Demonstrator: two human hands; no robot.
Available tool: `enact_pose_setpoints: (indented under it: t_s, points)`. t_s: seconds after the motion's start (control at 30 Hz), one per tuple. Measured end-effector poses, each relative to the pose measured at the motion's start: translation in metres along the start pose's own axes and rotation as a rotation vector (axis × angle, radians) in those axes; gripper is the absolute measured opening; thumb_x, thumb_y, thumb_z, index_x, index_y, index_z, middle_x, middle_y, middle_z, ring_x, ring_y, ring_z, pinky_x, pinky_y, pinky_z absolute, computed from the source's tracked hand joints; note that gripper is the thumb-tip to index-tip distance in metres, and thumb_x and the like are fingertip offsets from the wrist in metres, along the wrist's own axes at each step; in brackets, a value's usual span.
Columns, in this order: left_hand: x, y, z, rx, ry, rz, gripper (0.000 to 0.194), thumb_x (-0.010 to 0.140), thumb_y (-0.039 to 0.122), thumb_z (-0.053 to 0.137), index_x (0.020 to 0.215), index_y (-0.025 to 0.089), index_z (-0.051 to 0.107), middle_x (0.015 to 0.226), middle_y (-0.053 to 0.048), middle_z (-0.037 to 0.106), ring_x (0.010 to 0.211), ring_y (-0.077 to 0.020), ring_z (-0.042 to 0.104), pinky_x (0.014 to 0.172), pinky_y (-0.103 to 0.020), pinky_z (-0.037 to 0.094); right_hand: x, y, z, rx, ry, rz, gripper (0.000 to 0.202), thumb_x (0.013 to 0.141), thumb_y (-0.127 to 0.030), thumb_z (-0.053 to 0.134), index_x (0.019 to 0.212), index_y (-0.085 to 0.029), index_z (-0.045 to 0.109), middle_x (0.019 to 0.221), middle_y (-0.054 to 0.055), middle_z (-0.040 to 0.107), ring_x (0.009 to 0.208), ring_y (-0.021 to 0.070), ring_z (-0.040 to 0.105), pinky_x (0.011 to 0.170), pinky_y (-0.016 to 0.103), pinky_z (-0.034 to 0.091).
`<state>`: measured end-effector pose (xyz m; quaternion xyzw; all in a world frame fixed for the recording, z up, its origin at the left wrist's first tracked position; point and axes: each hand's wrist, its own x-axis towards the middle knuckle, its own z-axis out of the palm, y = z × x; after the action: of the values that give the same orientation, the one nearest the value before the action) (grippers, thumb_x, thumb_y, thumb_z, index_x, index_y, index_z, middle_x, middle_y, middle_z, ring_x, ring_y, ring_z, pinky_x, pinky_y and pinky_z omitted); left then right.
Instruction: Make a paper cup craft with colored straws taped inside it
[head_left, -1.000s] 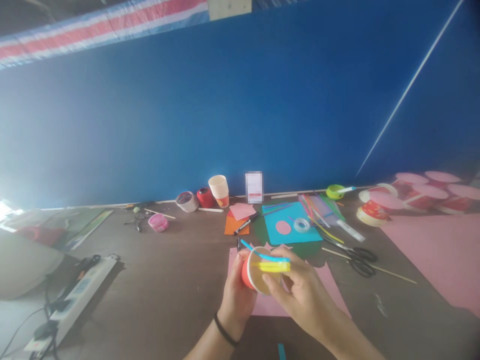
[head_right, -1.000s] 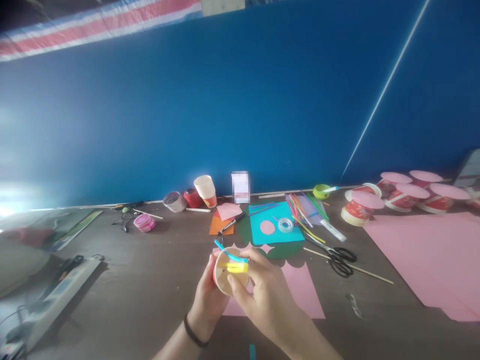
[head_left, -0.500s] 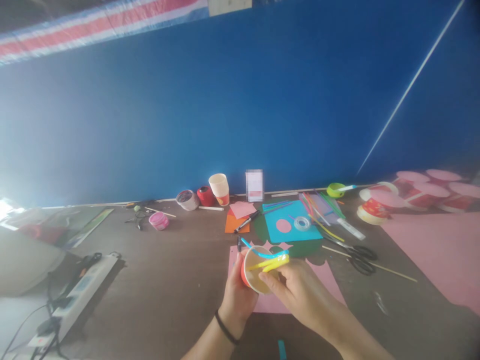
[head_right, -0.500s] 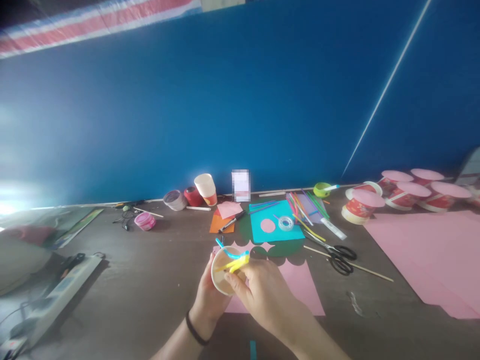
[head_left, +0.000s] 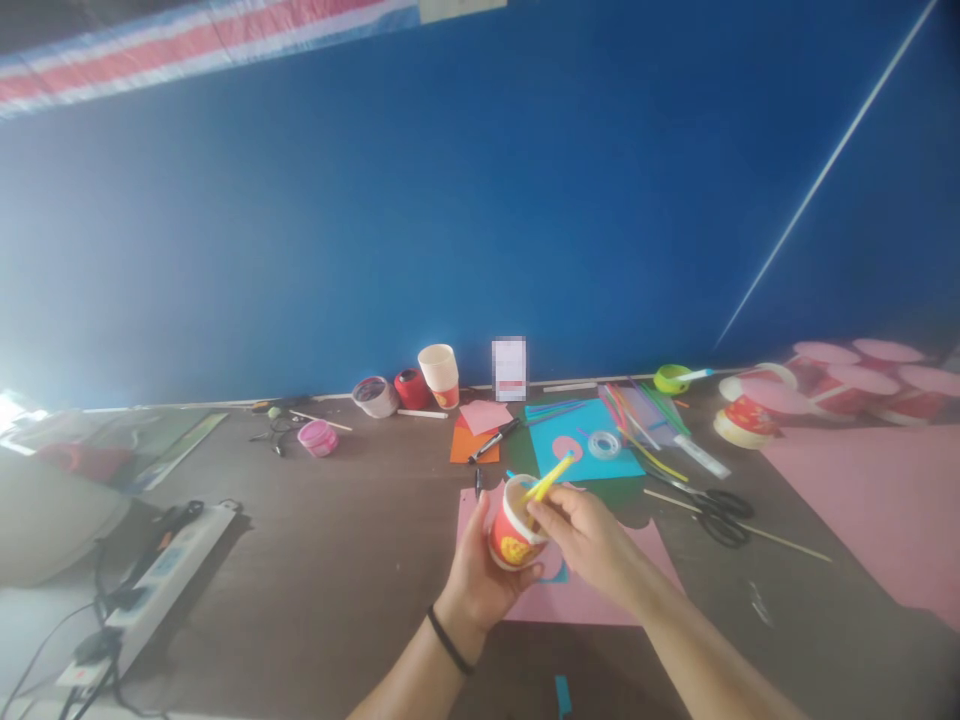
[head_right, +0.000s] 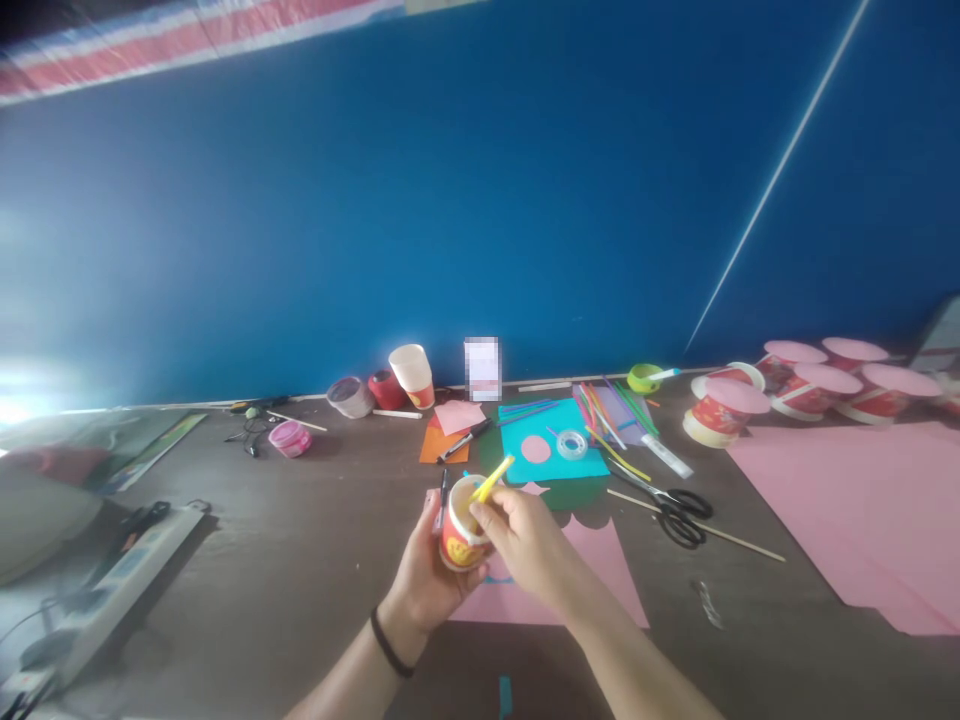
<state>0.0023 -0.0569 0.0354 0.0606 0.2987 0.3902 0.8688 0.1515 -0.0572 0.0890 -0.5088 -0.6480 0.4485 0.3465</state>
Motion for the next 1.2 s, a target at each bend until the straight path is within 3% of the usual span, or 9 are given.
enact_pose_setpoints:
  t_s: [0.1,0.2,0.27,0.33,0.43,0.6,0.8,1.0,1.2]
  points:
    - [0.002,-0.002,-0.006,0.222,0.052,0.119,0.056,0.081,0.055,0.050,0.116,0.012,0.054,0.096,-0.011,0.066,0.086,-0.0236,0.062,0.068,-0.035,0.051,0.010,0.011,-0.001,0.074,0.057,0.063,0.034,0.087,-0.044,0.044,0.085,-0.015,0.062,0.072,0.002,0.064,0.068,0.0164,0.058,0.058,0.023,0.042]
    - [0.002,-0.004,-0.013,0.564,0.187,0.474,0.057,0.079,0.050,0.056,0.126,0.019,0.043,0.108,-0.010,0.060,0.095,-0.0225,0.059,0.078,-0.034,0.048,0.014,0.017,-0.001,0.110,0.065,0.088,0.037,0.086,-0.047,0.044,0.081,-0.015,0.062,0.071,0.003,0.065,0.066,0.0164,0.058,0.057,0.023,0.042]
    - [0.000,-0.003,-0.017,0.810,0.156,0.682,0.072,0.071,0.050,0.065,0.131,0.022,0.036,0.120,-0.011,0.053,0.102,-0.0243,0.056,0.085,-0.037,0.046,0.013,0.018,0.001,0.118,0.063,0.086,0.036,0.086,-0.047,0.046,0.079,-0.015,0.062,0.072,0.003,0.066,0.067,0.0168,0.060,0.058,0.023,0.042]
    - [-0.004,0.001,-0.019,1.041,0.061,0.774,0.092,0.059,0.046,0.076,0.136,0.024,0.029,0.131,-0.013,0.043,0.109,-0.0280,0.052,0.089,-0.041,0.044,0.011,0.016,0.004,0.127,0.037,0.092,0.033,0.085,-0.045,0.046,0.081,-0.016,0.063,0.070,0.002,0.066,0.060,0.0149,0.059,0.054,0.022,0.041]
    - [-0.007,0.008,-0.021,1.275,-0.006,0.771,0.111,0.050,0.033,0.084,0.140,0.027,0.019,0.140,-0.014,0.033,0.121,-0.0320,0.042,0.098,-0.045,0.038,0.007,0.014,0.010,0.168,-0.067,0.156,0.031,0.085,-0.043,0.046,0.089,-0.017,0.062,0.062,-0.002,0.060,0.037,0.0074,0.046,0.037,0.019,0.031]
    - [-0.006,0.010,-0.023,1.276,-0.102,0.676,0.113,0.058,0.021,0.079,0.144,0.026,0.006,0.125,-0.013,0.050,0.109,-0.0296,0.054,0.094,-0.046,0.041,0.003,0.018,0.012,0.341,-0.173,0.192,0.031,0.084,-0.044,0.049,0.096,-0.017,0.057,0.065,-0.004,0.057,0.029,0.0015,0.036,0.031,0.017,0.021]
    - [-0.002,0.007,-0.028,1.298,-0.157,0.835,0.110,0.058,0.017,0.076,0.143,0.027,0.007,0.124,-0.011,0.050,0.113,-0.0306,0.050,0.098,-0.049,0.037,-0.003,0.017,0.012,0.466,-0.118,0.166,0.034,0.083,-0.048,0.050,0.086,-0.015,0.058,0.062,-0.003,0.058,0.030,0.0006,0.035,0.033,0.016,0.019]
    - [-0.001,0.009,-0.030,1.406,-0.153,0.940,0.105,0.061,0.016,0.071,0.143,0.025,0.006,0.126,-0.010,0.046,0.114,-0.0289,0.049,0.102,-0.052,0.030,-0.010,0.005,0.013,0.295,-0.201,0.182,0.027,0.081,-0.041,0.056,0.080,-0.014,0.062,0.037,-0.010,0.040,0.029,0.0038,0.035,0.035,0.017,0.023]
    - [-0.004,0.012,-0.030,1.516,-0.109,1.008,0.101,0.059,0.017,0.070,0.142,0.024,0.012,0.129,-0.012,0.044,0.120,-0.0326,0.042,0.103,-0.055,0.025,-0.011,-0.006,0.012,0.301,-0.105,0.149,0.031,0.084,-0.045,0.049,0.091,-0.016,0.057,0.069,-0.002,0.061,0.031,0.0034,0.039,0.035,0.019,0.028]
